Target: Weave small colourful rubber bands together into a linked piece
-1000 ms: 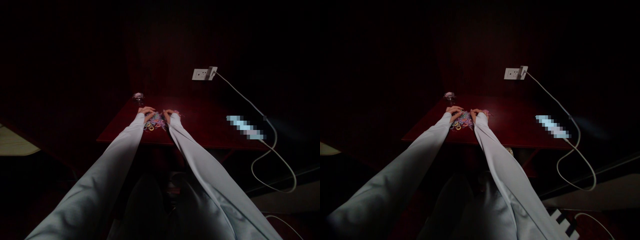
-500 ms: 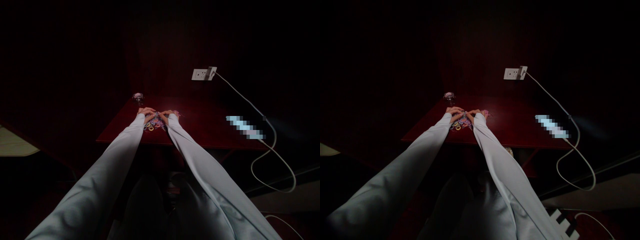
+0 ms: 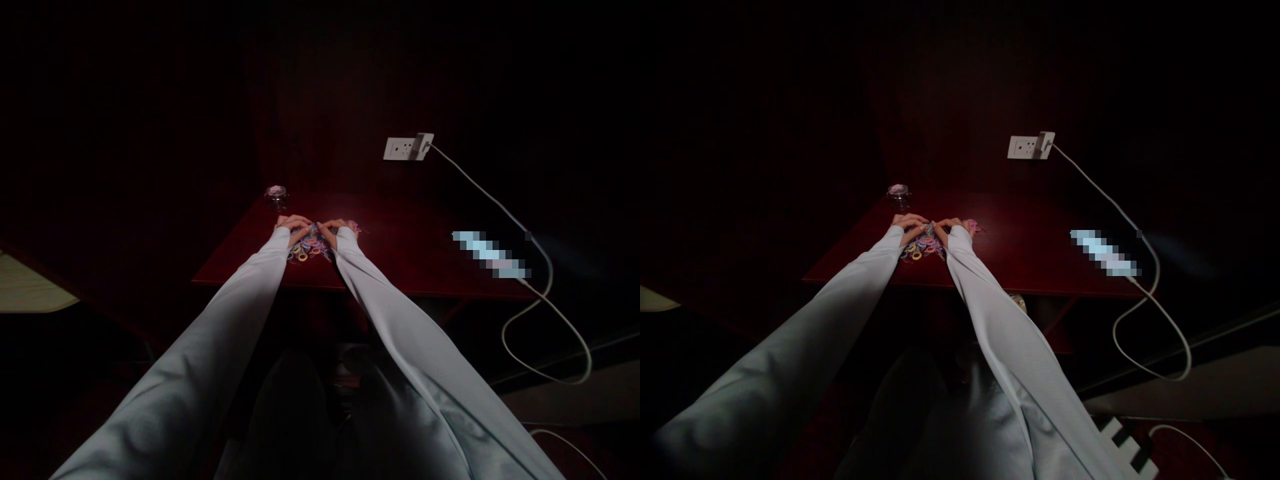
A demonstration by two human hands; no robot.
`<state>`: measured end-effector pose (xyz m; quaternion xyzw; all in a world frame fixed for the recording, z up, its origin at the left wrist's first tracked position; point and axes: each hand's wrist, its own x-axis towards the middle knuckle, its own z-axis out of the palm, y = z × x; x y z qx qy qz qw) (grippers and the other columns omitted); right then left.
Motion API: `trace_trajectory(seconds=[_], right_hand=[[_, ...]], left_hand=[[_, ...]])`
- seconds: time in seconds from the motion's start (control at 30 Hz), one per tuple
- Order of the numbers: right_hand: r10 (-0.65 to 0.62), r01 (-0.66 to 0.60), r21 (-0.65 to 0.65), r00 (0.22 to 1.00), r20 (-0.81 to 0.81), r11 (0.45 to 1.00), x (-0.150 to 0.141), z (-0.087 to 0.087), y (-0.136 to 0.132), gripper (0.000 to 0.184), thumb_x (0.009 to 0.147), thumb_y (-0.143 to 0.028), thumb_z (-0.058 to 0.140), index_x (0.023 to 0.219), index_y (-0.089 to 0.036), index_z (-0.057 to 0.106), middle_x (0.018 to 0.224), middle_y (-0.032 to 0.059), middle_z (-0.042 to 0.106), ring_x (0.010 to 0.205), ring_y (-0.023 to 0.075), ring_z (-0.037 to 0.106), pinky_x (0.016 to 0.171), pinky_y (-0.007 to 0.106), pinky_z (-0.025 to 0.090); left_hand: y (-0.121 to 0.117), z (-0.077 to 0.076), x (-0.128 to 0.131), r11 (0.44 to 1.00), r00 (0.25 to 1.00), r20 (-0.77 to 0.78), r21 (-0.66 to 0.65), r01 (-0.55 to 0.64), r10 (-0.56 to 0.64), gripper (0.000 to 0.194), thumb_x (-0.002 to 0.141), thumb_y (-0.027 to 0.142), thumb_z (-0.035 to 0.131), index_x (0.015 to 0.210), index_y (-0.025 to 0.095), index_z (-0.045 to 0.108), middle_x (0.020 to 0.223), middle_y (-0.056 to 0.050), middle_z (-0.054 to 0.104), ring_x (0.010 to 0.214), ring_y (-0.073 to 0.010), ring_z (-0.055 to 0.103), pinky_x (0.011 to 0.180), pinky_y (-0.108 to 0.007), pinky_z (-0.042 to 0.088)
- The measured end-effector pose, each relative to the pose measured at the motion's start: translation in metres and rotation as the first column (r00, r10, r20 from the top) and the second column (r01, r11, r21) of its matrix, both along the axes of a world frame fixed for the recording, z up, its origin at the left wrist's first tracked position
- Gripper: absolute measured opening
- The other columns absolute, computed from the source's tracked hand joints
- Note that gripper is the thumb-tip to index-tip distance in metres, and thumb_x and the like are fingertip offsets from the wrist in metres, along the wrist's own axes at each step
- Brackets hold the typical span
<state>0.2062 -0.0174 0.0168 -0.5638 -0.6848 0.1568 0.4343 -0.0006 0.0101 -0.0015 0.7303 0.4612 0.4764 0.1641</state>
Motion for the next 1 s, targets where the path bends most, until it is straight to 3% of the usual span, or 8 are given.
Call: trace_trajectory(seconds=[0.2,0.37,0.5,0.67,1.0], right_hand=[[0.01,-0.01,-0.007,1.0,-0.001,1.0,-0.001,-0.001,0.0,0.058,0.103,-0.077,0.058,0.081,-0.03,0.084,0.107,0.0035,0.081,0.119,0.0301,0.059,0.112,0.049,0.034],[0.005,-0.003,-0.028,0.998,0.063,1.0,-0.002,0.004,-0.005,0.046,0.105,-0.067,0.063,0.087,-0.031,0.086,0.114,0.0035,0.081,0.121,0.03,0.059,0.109,0.048,0.034],[0.001,0.0,-0.019,0.997,0.079,1.0,-0.003,0.006,-0.01,0.049,0.109,-0.064,0.057,0.088,-0.029,0.086,0.114,0.0046,0.082,0.12,0.0298,0.06,0.107,0.047,0.033],[-0.015,0.02,-0.036,0.992,0.127,0.999,-0.003,0.009,-0.013,0.053,0.112,-0.062,0.05,0.093,-0.027,0.086,0.118,0.0049,0.082,0.121,0.0281,0.06,0.105,0.043,0.032],[0.03,-0.028,-0.057,0.998,0.048,0.998,-0.005,0.007,-0.009,0.052,0.107,-0.068,0.058,0.083,-0.029,0.085,0.113,0.0025,0.08,0.121,0.028,0.059,0.104,0.043,0.031]], left_hand=[[0.006,-0.004,-0.002,1.0,0.999,-0.032,0.016,0.009,-0.008,0.018,0.091,0.047,0.082,0.088,0.03,0.087,0.123,-0.006,0.084,0.121,-0.0335,0.063,0.118,-0.052,0.039],[0.008,-0.006,-0.003,1.0,1.0,-0.013,-0.009,0.004,-0.004,0.017,0.09,0.047,0.085,0.087,0.03,0.086,0.124,-0.005,0.084,0.124,-0.0327,0.063,0.12,-0.052,0.037],[0.007,-0.006,-0.003,1.0,1.0,-0.018,0.019,-0.002,0.003,0.018,0.091,0.048,0.085,0.086,0.03,0.087,0.122,-0.005,0.084,0.12,-0.0331,0.063,0.118,-0.052,0.039],[0.003,-0.005,-0.002,0.998,0.988,-0.146,0.053,-0.046,0.053,0.017,0.098,0.045,0.08,0.09,0.033,0.087,0.125,0.0,0.084,0.122,-0.0304,0.063,0.117,-0.05,0.042],[0.005,-0.004,-0.002,0.998,0.98,-0.188,0.034,-0.056,0.062,0.021,0.102,0.042,0.074,0.088,0.033,0.086,0.128,0.001,0.083,0.125,-0.029,0.065,0.118,-0.05,0.044]])
